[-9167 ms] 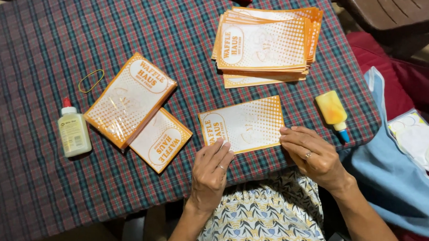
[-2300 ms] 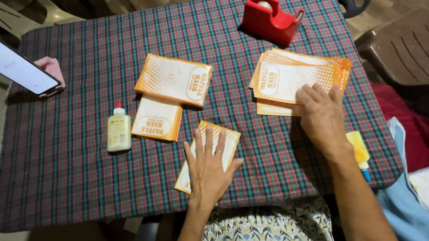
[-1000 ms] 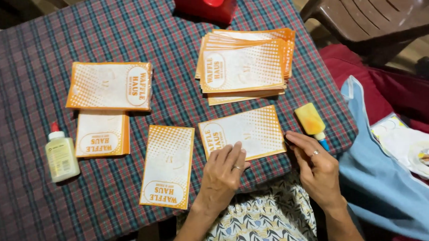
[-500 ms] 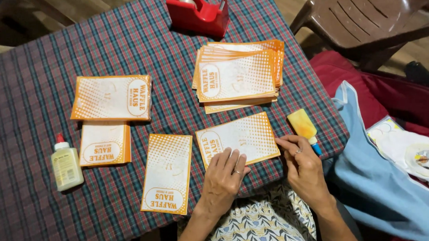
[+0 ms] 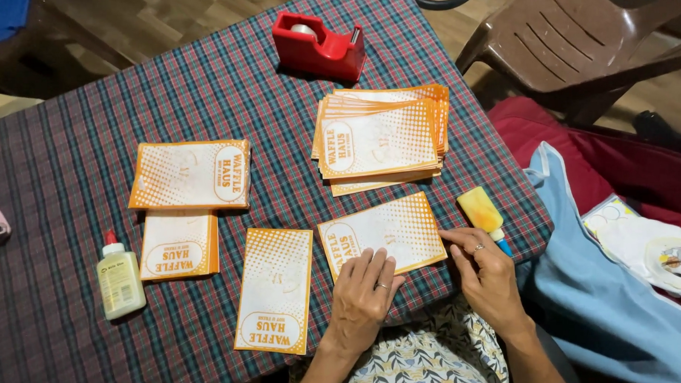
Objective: Applying glue to the edges of paper sleeves using a sponge applicator and stacking them.
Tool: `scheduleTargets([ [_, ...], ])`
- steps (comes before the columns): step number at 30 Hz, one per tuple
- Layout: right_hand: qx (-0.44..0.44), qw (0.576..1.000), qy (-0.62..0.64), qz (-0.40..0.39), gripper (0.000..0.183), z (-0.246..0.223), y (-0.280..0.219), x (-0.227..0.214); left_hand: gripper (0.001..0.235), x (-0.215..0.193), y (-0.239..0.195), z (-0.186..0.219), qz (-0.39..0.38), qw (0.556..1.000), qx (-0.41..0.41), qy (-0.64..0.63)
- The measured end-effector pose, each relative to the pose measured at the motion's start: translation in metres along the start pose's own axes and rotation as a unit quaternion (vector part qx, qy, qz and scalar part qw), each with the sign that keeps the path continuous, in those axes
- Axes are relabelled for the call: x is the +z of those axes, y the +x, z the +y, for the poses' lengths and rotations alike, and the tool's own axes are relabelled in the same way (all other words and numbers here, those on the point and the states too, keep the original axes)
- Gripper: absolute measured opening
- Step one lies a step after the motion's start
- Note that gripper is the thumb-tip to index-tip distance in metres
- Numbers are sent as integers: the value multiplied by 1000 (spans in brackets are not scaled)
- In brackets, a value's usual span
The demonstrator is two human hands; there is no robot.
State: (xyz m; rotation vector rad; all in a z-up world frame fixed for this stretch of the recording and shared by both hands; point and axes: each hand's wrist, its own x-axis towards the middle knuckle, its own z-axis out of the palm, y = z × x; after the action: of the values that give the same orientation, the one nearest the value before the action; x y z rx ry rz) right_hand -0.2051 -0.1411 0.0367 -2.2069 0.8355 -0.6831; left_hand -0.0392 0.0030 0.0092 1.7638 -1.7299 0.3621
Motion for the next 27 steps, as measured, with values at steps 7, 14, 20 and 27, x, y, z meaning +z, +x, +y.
scheduleTargets([
  [7,3,1000,-15,15,28,-3,-2,4,31,4,-4,-1,0,1000,-11,-15],
  [14,-10,998,-54,9,34,-2,-8,7,30,9,-8,1,33,999,-25,-9],
  [20,-9,997,-74,26,26,-12,-2,7,33,3,-2,-2,35,999,-22,-18],
  [27,16,991,-116,61,33,-15,2,14,29,0,2,-2,35,999,-16,-9],
])
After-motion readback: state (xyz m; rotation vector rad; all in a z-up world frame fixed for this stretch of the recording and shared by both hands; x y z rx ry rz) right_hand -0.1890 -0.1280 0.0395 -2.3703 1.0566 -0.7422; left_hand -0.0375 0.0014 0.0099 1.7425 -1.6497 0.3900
